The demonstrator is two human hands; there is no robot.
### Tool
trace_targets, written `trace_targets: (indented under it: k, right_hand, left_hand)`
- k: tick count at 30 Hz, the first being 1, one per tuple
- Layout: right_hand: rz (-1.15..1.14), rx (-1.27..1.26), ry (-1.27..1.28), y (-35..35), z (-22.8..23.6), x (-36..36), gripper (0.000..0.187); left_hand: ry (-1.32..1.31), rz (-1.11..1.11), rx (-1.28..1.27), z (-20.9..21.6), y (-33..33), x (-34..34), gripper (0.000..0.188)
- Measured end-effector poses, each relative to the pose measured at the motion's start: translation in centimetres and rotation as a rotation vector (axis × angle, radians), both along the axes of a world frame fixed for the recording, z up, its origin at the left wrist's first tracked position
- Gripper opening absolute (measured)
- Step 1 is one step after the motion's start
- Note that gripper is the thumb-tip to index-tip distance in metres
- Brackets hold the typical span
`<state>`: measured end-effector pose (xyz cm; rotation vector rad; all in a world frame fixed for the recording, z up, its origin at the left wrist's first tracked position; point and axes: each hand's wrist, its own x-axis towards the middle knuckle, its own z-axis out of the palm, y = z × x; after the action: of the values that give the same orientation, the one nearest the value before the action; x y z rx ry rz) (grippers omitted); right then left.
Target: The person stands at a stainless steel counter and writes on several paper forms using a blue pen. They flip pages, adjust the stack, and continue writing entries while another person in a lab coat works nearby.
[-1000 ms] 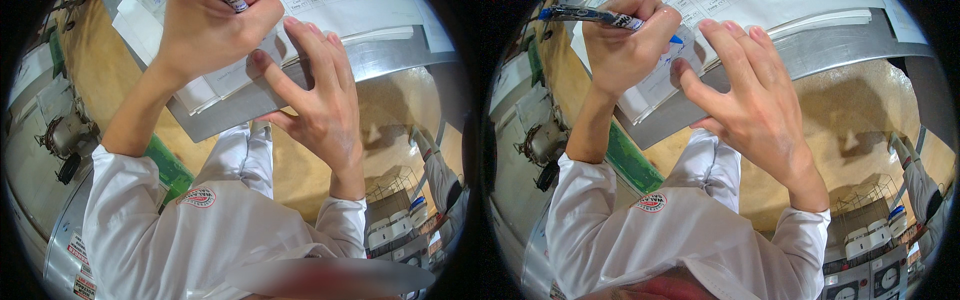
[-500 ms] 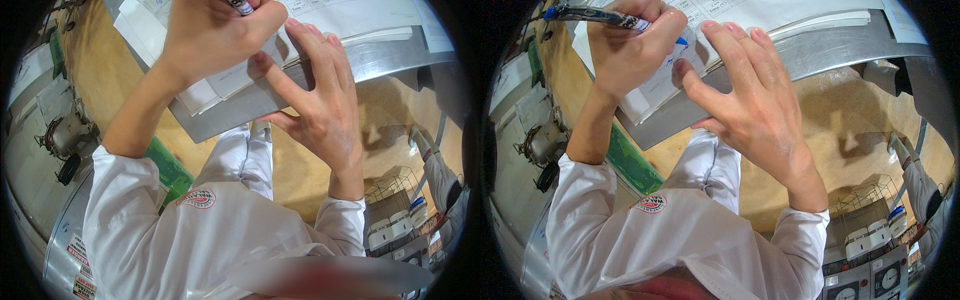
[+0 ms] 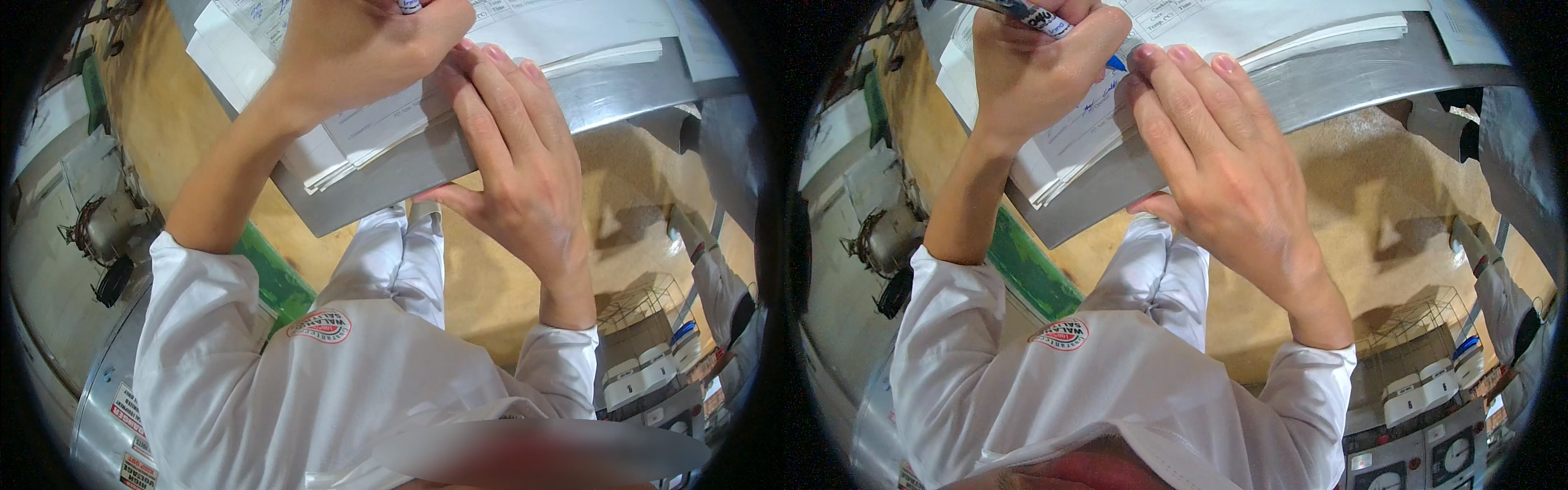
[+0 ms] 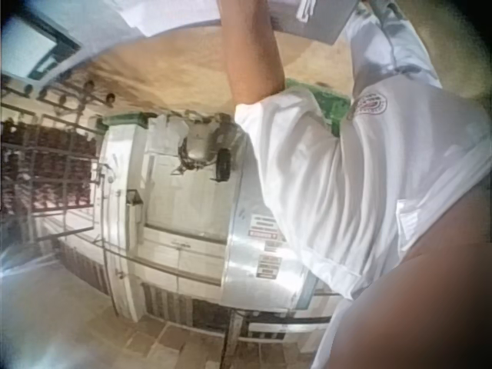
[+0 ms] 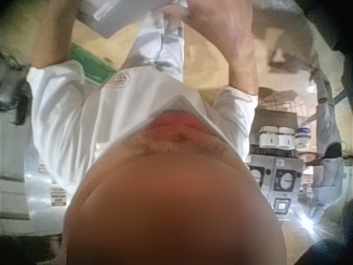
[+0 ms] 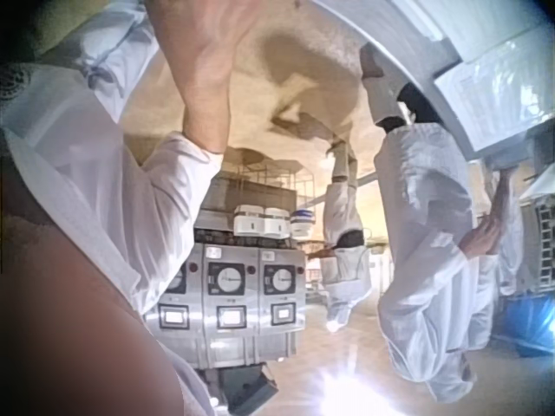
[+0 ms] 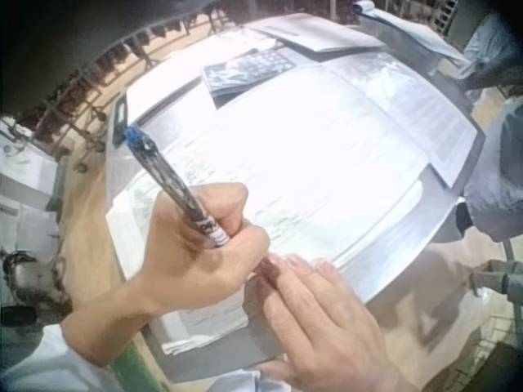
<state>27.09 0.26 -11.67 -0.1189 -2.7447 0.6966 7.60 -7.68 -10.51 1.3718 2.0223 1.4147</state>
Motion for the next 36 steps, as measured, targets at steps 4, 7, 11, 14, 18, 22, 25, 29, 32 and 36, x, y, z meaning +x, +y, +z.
trace_targets:
  k: [4, 7, 11, 14, 18, 22, 25, 29, 32, 36]
  right_hand:
    - [-0.037, 0.047, 0.043, 0.5, -0.4, 0.4, 0.085]
    - [-0.053, 0.040, 0.096, 0.4, -1.4, 0.5, 0.086]
    - [-0.058, 0.050, 0.097, 0.4, -1.4, 0.5, 0.087]
    - [-0.064, 0.055, 0.082, 0.4, -1.1, 0.5, 0.087]
    - [-0.083, 0.035, 0.071, 0.3, -1.0, 0.4, 0.087]
    - [-0.092, 0.018, 0.071, 0.3, -1.1, 0.4, 0.086]
    - [-0.096, 0.016, 0.071, 0.2, -1.0, 0.4, 0.086]
    - [-0.086, 0.012, 0.074, 0.4, -0.9, 0.4, 0.085]
    - [-0.087, 0.004, 0.081, 0.4, -1.0, 0.3, 0.085]
    - [-0.092, -0.005, 0.072, 0.3, -0.9, 0.3, 0.085]
  left_hand:
    - [0.165, -0.032, -0.068, 0.5, 0.2, 0.0, 0.034]
    - [0.249, -0.060, -0.049, 0.0, 0.1, -0.1, 0.034]
    - [0.080, -0.052, -0.017, 0.0, 0.0, 0.2, 0.037]
    - [-0.045, -0.044, 0.030, -0.1, -0.2, 0.2, 0.040]
    - [-0.243, -0.027, 0.077, -0.3, 0.0, 0.7, 0.041]
    - [-0.008, -0.061, 0.040, -0.3, 0.1, 0.2, 0.042]
    - [-0.077, -0.043, 0.031, -0.5, -0.1, 0.4, 0.042]
    - [-0.054, -0.076, 0.041, -0.5, -0.1, 0.1, 0.041]
    - [-0.114, -0.083, 0.079, -0.9, -0.1, 0.0, 0.041]
    - [-0.142, -0.047, 0.043, -0.4, -0.1, 0.2, 0.041]
